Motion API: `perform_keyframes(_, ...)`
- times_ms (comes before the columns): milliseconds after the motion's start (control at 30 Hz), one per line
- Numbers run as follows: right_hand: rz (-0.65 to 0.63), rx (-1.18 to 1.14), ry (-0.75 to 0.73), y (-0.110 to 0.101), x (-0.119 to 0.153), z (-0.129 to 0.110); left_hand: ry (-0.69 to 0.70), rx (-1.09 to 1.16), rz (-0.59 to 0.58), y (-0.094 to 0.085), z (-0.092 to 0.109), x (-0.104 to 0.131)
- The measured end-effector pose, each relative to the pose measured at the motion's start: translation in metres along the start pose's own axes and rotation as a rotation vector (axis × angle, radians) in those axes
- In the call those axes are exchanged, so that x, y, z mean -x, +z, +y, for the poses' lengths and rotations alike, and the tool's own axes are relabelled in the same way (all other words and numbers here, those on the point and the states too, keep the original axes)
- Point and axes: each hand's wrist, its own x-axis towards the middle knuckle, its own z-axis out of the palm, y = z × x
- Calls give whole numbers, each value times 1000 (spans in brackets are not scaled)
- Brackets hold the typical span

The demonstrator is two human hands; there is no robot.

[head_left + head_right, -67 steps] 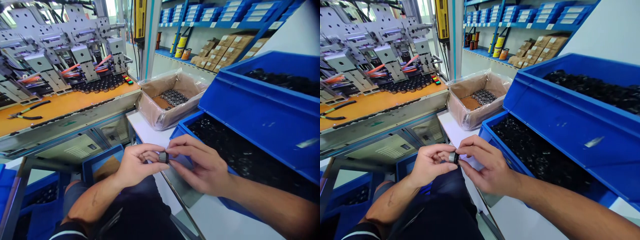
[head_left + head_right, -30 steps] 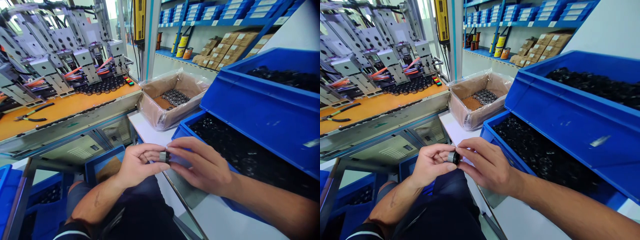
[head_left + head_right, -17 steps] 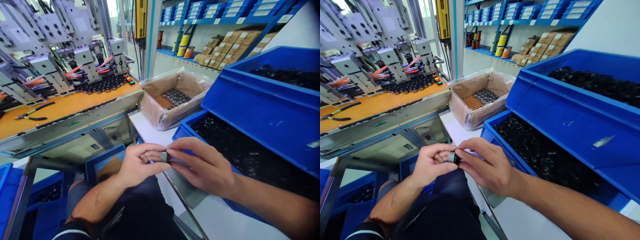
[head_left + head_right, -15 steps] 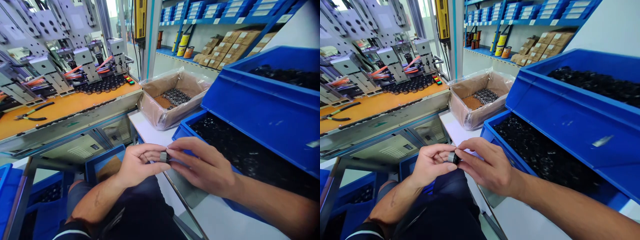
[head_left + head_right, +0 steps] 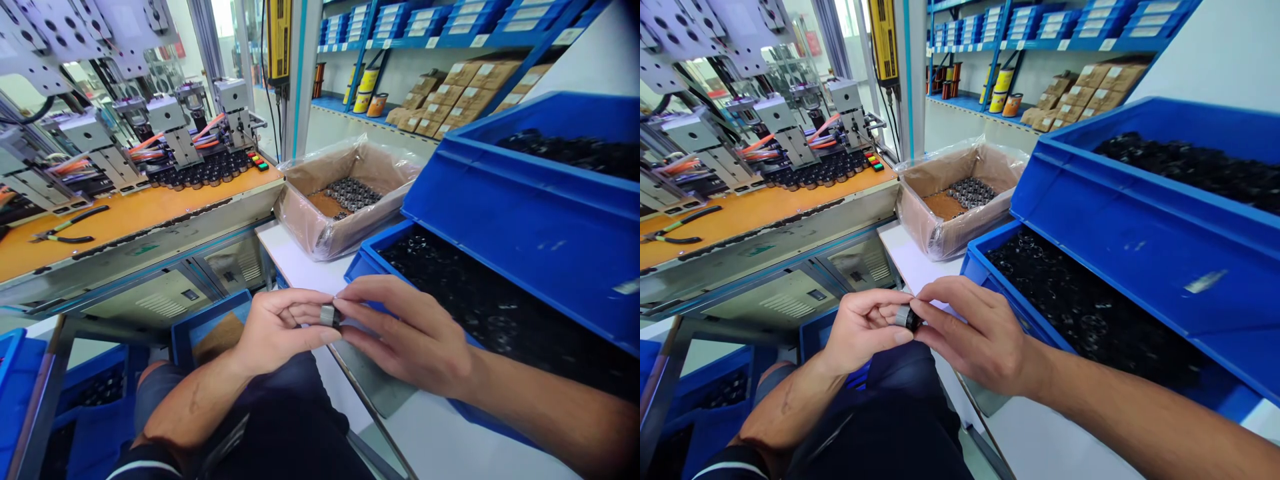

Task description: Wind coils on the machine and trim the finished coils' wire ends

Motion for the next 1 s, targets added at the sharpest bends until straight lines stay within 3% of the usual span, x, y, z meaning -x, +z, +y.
perform_keyframes(367,11,13,-12,0,-2,1,-47,-15,35,1,3,1)
perform_keyframes(667,-8,150,-160,-5,-1,-1,-108,-48,-9,1,7,2)
perform_keyframes(833,8,137,-143,-4,0,-1,111,-65,113,11,-8,4)
perform_keyframes(933,64,59,-19,-2,2,-5,369,-296,152,9,-9,3)
perform_keyframes(1000,68,-2,67,-2,2,-9,527,-548,85,5,-3,1)
